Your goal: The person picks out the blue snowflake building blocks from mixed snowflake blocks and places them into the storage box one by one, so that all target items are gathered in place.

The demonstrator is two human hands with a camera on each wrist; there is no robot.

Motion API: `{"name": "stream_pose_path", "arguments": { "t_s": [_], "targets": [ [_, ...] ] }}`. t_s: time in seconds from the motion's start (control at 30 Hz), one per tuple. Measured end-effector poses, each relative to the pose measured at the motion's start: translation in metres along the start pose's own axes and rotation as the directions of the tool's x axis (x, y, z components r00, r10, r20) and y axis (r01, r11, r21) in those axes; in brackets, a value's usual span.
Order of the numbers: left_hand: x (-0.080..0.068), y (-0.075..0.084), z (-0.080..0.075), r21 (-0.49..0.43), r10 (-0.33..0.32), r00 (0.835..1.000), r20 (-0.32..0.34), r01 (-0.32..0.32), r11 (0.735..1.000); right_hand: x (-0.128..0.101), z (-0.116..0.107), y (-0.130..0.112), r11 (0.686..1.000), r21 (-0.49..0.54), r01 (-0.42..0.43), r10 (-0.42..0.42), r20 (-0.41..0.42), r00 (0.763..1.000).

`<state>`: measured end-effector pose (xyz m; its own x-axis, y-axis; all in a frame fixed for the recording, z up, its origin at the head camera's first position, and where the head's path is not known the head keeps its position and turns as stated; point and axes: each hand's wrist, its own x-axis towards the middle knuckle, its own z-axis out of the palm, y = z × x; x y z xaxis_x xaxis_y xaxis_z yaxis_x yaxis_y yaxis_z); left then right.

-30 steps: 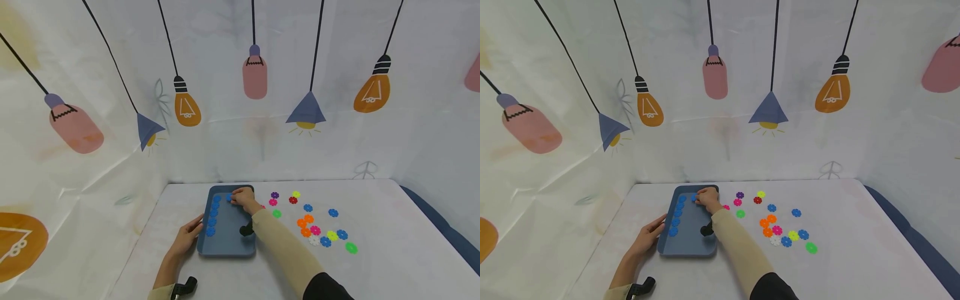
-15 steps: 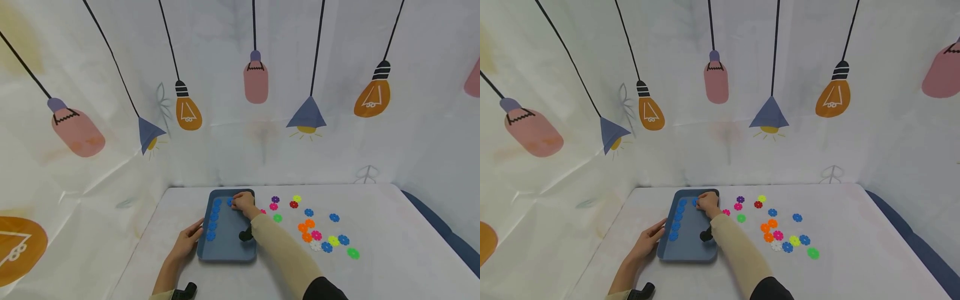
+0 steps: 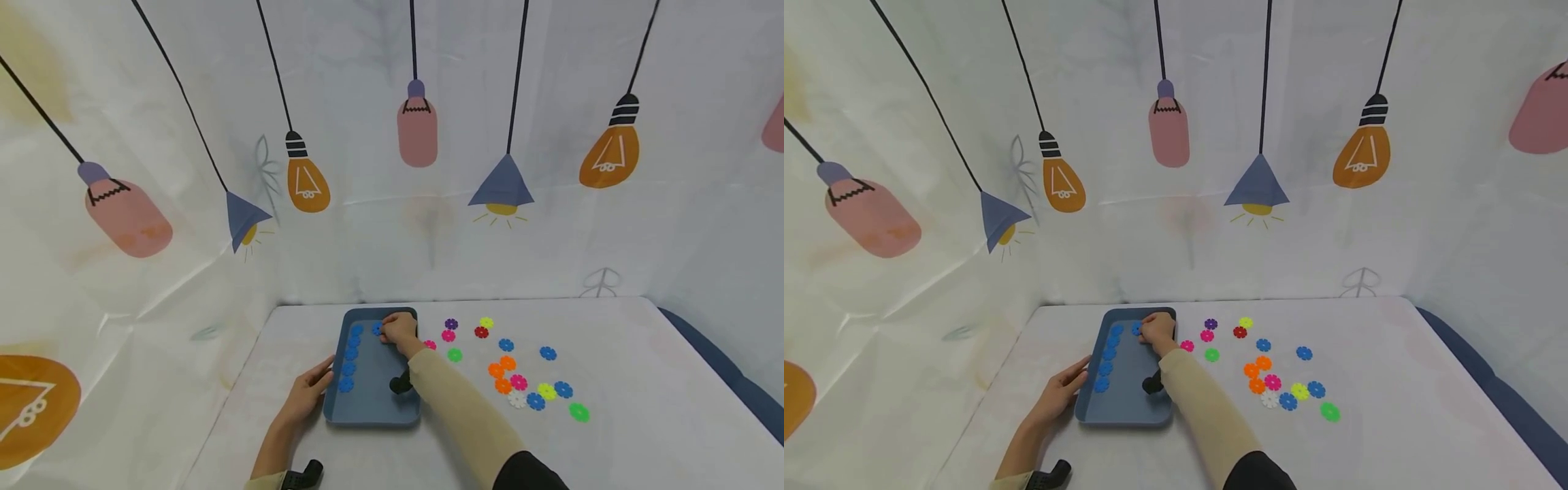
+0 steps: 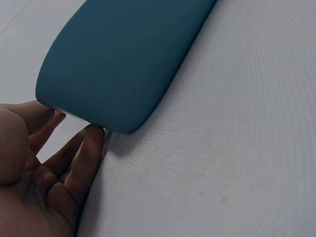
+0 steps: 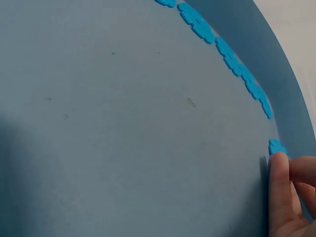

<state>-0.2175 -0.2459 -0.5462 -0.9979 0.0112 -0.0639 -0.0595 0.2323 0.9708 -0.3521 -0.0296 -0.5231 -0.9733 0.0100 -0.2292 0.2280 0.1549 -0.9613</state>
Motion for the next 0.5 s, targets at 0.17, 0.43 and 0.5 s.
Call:
{"name": "stream_pose_path", "arguments": {
  "t_s": [0.17, 0.43, 0.5],
  "targets": [
    [0.0001, 0.0005, -0.0007, 0.014, -0.007, 1.000, 0.001, 0.007, 1.000, 0.0065, 0.0033, 0.0062, 0.999, -0.029, 0.019, -0.020, -0.018, 1.000],
    [0.0000, 0.0014, -0.0006, -0.025, 0.001, 1.000, 0.012, -0.001, 1.000, 0.0009, -0.0024, 0.0059, 0.997, -0.033, 0.072, -0.071, 0.046, 0.996],
    [0.0004, 0.0015, -0.0014, -0.037, -0.006, 1.000, 0.014, 0.006, 0.999, -0.0010, -0.0043, 0.0053, 0.996, -0.033, 0.089, -0.086, 0.072, 0.994]
  ]
}}
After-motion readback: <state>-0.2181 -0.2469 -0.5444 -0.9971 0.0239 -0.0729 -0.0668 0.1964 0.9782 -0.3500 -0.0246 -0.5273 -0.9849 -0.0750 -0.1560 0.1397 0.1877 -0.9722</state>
